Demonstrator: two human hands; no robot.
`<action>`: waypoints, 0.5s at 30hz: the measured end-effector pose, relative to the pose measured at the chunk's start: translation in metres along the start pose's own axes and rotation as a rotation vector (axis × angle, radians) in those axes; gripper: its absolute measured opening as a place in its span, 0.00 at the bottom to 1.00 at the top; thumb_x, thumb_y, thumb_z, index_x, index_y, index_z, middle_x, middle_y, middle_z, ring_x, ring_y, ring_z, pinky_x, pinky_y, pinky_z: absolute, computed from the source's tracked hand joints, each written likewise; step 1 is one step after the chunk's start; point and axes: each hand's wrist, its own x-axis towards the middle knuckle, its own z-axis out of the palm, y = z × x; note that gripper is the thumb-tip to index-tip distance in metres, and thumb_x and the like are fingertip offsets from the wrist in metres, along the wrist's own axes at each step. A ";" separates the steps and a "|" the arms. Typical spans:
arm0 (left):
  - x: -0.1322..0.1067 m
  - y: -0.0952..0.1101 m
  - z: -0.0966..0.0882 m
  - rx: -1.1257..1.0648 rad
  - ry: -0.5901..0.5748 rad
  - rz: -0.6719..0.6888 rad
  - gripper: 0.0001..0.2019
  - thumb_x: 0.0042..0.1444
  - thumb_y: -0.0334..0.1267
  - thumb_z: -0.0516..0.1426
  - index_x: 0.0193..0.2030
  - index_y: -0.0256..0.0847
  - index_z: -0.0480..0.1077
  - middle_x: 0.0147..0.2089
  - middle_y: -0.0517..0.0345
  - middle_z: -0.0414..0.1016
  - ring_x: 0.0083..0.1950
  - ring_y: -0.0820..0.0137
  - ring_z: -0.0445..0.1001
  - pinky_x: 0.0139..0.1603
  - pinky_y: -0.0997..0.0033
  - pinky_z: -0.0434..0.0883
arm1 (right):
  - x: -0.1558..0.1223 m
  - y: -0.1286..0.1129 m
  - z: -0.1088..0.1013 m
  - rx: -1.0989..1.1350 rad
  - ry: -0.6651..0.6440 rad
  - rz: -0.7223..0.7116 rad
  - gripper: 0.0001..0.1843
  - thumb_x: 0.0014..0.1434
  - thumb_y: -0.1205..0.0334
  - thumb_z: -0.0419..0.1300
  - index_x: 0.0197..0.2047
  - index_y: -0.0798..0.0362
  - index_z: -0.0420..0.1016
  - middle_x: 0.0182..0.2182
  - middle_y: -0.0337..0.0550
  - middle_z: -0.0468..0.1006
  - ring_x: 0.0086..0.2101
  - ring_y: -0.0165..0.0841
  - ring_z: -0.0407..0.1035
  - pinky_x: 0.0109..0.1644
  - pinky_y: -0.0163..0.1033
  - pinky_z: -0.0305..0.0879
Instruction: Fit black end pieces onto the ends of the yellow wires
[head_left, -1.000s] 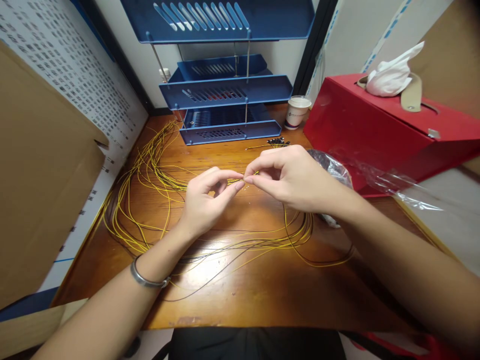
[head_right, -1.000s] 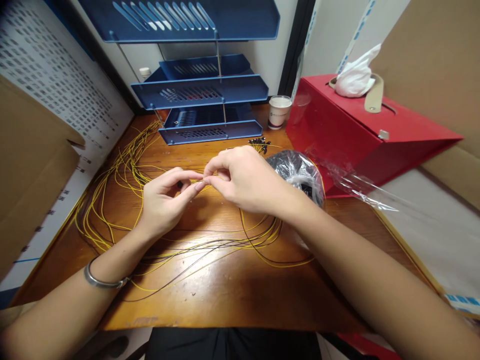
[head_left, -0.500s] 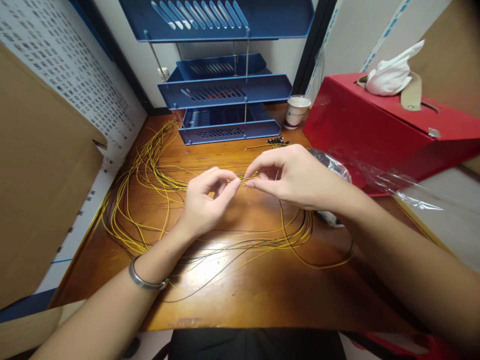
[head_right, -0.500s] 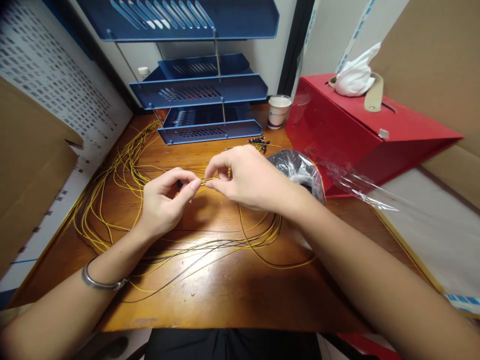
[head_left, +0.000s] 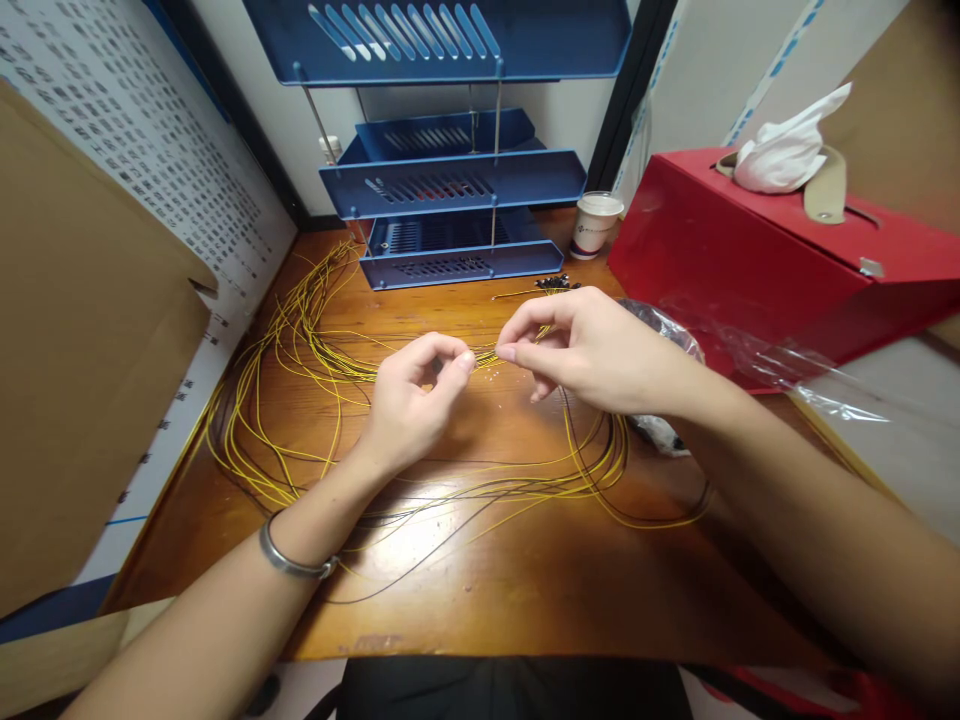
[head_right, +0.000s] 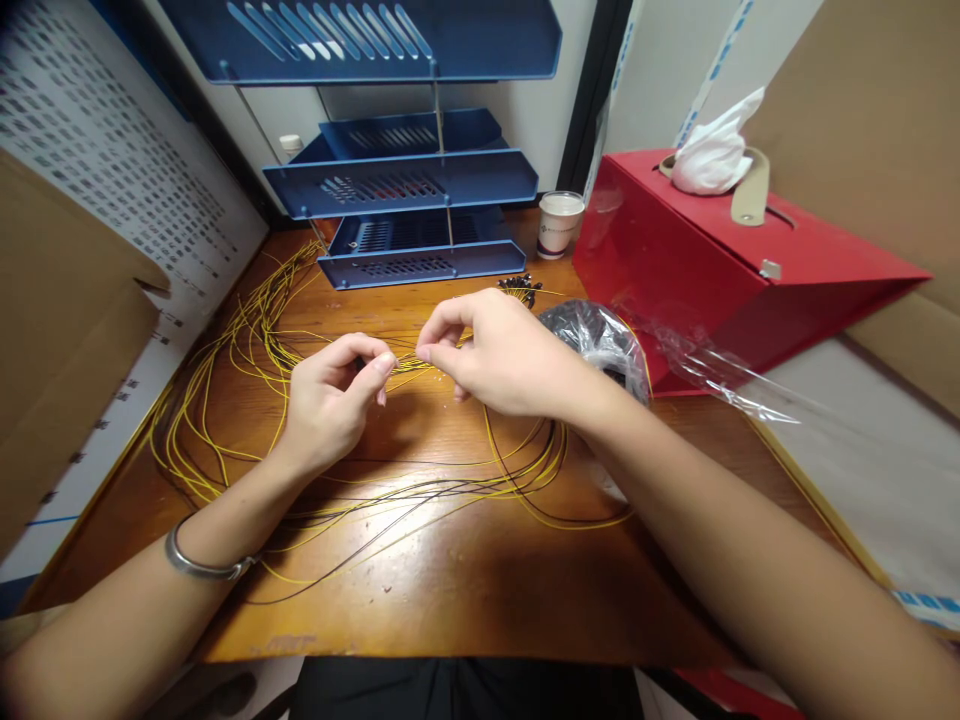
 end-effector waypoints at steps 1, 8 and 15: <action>0.000 0.000 0.000 -0.003 0.001 -0.004 0.08 0.61 0.37 0.59 0.32 0.38 0.71 0.23 0.64 0.67 0.24 0.77 0.64 0.26 0.76 0.62 | 0.000 0.000 0.000 -0.001 -0.001 0.011 0.05 0.61 0.66 0.62 0.35 0.56 0.80 0.25 0.39 0.79 0.19 0.27 0.70 0.26 0.34 0.63; 0.000 0.002 -0.001 -0.023 -0.003 -0.007 0.07 0.61 0.37 0.59 0.32 0.38 0.71 0.25 0.64 0.67 0.24 0.77 0.65 0.27 0.75 0.63 | 0.001 0.003 0.000 -0.037 0.018 -0.102 0.11 0.62 0.59 0.62 0.32 0.55 0.83 0.27 0.40 0.79 0.28 0.29 0.69 0.33 0.36 0.62; -0.001 0.001 0.000 -0.036 -0.004 -0.004 0.07 0.62 0.37 0.60 0.32 0.38 0.72 0.24 0.63 0.68 0.24 0.76 0.65 0.26 0.75 0.63 | 0.001 0.001 0.000 -0.090 -0.051 -0.073 0.12 0.62 0.60 0.61 0.32 0.55 0.84 0.25 0.38 0.78 0.26 0.28 0.66 0.35 0.38 0.60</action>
